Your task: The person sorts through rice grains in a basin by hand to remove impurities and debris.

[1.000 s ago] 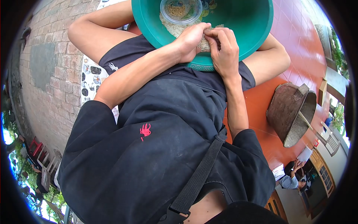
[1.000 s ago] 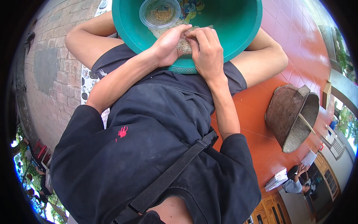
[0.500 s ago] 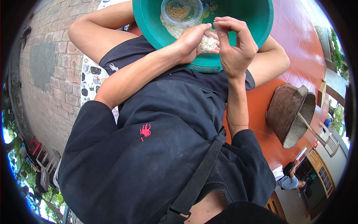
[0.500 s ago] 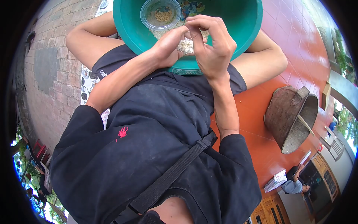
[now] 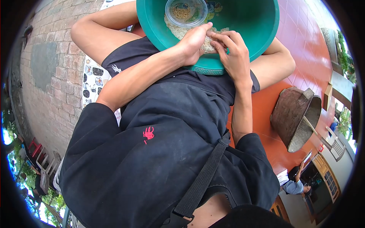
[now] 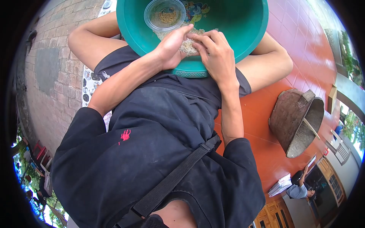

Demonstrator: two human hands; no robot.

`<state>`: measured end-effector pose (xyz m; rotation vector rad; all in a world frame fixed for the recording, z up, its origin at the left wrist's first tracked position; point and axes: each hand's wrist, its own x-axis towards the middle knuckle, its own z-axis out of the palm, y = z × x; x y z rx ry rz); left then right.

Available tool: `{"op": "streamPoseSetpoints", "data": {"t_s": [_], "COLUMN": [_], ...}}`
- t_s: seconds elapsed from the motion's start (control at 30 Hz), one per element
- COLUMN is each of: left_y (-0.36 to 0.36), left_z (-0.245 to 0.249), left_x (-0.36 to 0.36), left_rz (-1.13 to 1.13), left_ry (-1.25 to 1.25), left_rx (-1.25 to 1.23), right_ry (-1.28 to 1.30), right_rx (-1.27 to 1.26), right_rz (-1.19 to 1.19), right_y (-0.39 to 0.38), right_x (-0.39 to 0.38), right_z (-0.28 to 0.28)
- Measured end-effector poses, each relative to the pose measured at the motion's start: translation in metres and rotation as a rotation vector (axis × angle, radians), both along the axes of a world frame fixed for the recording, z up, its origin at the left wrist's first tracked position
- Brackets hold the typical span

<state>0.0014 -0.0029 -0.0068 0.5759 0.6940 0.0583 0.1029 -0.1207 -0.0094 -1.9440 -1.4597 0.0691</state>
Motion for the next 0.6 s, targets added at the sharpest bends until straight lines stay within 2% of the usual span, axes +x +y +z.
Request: {"op": "streamPoseSetpoints", "data": {"t_s": [0.37, 0.6], "left_y": [-0.002, -0.001], "left_z": [-0.001, -0.009], "left_x": [0.002, 0.003], "left_rz": [-0.074, -0.09], "left_ry": [0.07, 0.065], "left_rx": [0.064, 0.013], "right_ry": [0.101, 0.295], "right_rx": [-0.126, -0.147], "right_rz": [-0.039, -0.019], "right_y": [0.0, -0.002], "right_x": [-0.001, 0.006], "right_z": [0.001, 0.005]}}
